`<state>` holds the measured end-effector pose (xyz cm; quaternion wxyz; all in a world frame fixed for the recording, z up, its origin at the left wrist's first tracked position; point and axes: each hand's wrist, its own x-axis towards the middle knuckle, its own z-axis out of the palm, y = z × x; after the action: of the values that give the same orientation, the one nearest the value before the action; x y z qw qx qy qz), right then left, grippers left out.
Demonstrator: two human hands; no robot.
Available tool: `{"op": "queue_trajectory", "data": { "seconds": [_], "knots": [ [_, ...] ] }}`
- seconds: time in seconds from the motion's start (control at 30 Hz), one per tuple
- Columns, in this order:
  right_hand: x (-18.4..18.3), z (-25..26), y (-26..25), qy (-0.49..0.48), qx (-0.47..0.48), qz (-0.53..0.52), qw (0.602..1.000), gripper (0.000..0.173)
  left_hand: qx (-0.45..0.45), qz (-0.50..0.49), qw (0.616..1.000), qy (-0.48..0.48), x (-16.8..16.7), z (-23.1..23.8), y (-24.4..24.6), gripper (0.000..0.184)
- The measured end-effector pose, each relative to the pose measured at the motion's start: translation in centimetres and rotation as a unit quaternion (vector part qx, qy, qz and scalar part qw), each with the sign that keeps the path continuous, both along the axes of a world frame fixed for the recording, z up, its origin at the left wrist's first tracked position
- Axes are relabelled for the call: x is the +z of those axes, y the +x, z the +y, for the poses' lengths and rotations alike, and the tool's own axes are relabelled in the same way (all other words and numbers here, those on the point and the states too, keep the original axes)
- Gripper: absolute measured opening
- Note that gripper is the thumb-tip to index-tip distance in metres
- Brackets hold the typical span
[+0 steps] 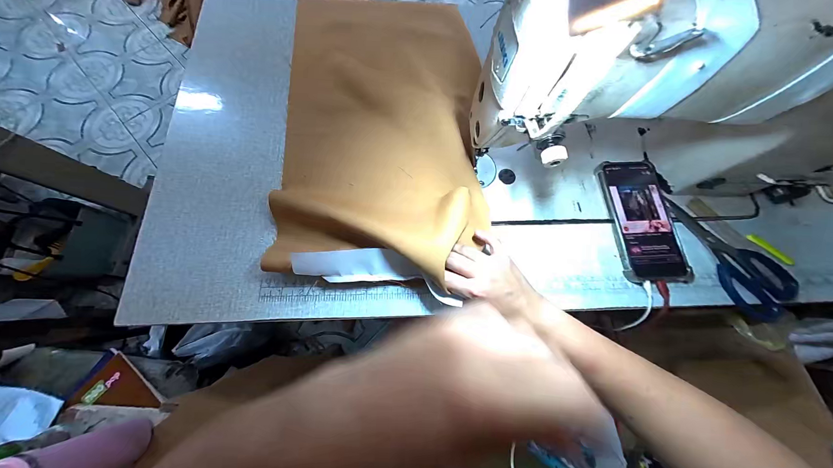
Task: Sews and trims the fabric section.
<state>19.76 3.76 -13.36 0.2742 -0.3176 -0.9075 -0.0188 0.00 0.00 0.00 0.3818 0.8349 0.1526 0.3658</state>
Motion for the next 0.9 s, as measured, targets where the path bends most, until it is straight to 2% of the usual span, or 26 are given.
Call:
{"op": "queue_trajectory", "data": {
  "seconds": [0.03, 0.07, 0.13, 0.17, 0.2, 0.23, 0.27, 0.3, 0.37, 0.4, 0.43, 0.5, 0.53, 0.57, 0.6, 0.67, 0.7, 0.8, 0.9],
  "knots": [
    [0.3, -0.2, 0.1, -0.004, 0.000, -0.001, 1.000, 0.015, 0.111, 0.105, 0.982, 0.110, -1.8, 2.8, -1.0, 0.025],
    [0.3, -0.3, 0.2, -0.009, -0.004, -0.007, 1.000, 0.015, 0.188, 0.214, 0.949, 0.134, -3.2, 5.3, -2.4, 0.029],
    [0.0, -0.5, 0.1, -0.010, -0.014, -0.009, 1.000, 0.016, 0.263, 0.376, 0.888, 0.037, -5.4, 9.0, -5.4, 0.050],
    [-0.1, -0.6, 0.1, -0.012, -0.016, -0.009, 1.000, 0.016, 0.285, 0.412, 0.865, 0.002, -6.6, 10.0, -6.6, 0.057],
    [-0.1, -0.7, 0.0, -0.017, -0.019, -0.009, 1.000, 0.017, 0.298, 0.422, 0.856, 0.003, -7.7, 10.2, -7.4, 0.055],
    [-0.1, -0.8, 0.0, -0.021, -0.022, -0.012, 0.999, 0.017, 0.300, 0.411, 0.860, 0.029, -8.4, 10.0, -8.0, 0.041],
    [-0.1, -0.8, 0.0, -0.022, -0.024, -0.012, 0.999, 0.017, 0.289, 0.383, 0.875, 0.065, -8.7, 9.5, -8.4, 0.023],
    [-0.2, -0.9, 0.0, -0.020, -0.026, -0.011, 0.999, 0.017, 0.267, 0.347, 0.894, 0.096, -8.6, 8.7, -9.0, 0.013],
    [-0.2, -0.8, -0.1, -0.023, -0.024, -0.011, 0.999, 0.015, 0.211, 0.287, 0.926, 0.123, -7.2, 7.0, -10.4, 0.022],
    [-0.1, -0.8, -0.1, -0.027, -0.023, -0.012, 0.999, 0.015, 0.162, 0.282, 0.940, 0.101, -6.1, 5.8, -11.2, 0.031],
    [0.0, -0.8, -0.1, -0.033, -0.020, -0.013, 0.999, 0.016, 0.085, 0.287, 0.953, 0.050, -5.0, 4.8, -12.0, 0.042],
    [0.0, -0.7, 0.1, -0.048, -0.010, -0.017, 0.999, 0.019, -0.069, 0.306, 0.945, -0.094, -3.4, 3.2, -12.5, 0.050],
    [0.1, -0.6, 0.2, -0.053, -0.007, -0.020, 0.998, 0.021, -0.080, 0.311, 0.940, -0.113, -2.9, 2.9, -12.2, 0.049],
    [0.1, -0.6, 0.3, -0.060, -0.003, -0.021, 0.998, 0.023, -0.033, 0.314, 0.946, -0.078, -2.7, 2.6, -11.5, 0.044],
    [0.1, -0.7, 0.3, -0.065, -0.002, -0.023, 0.998, 0.024, 0.057, 0.310, 0.949, -0.013, -2.9, 2.5, -10.2, 0.038],
    [0.1, -0.9, 0.3, -0.068, -0.003, -0.023, 0.997, 0.024, 0.212, 0.255, 0.936, 0.114, -5.4, 3.5, -6.8, 0.026],
    [0.2, -0.9, 0.3, -0.074, -0.002, -0.022, 0.997, 0.024, 0.228, 0.225, 0.936, 0.147, -7.0, 4.3, -5.4, 0.022],
    [0.1, -0.8, 0.4, -0.074, -0.001, -0.019, 0.997, 0.024, 0.180, 0.203, 0.942, 0.195, -11.6, 6.1, -2.8, 0.016],
    [-0.4, -0.7, 0.7, -0.077, 0.000, -0.004, 0.997, 0.026, 0.161, 0.198, 0.939, 0.232, -13.6, 6.3, -2.7, 0.018]
  ]
}}
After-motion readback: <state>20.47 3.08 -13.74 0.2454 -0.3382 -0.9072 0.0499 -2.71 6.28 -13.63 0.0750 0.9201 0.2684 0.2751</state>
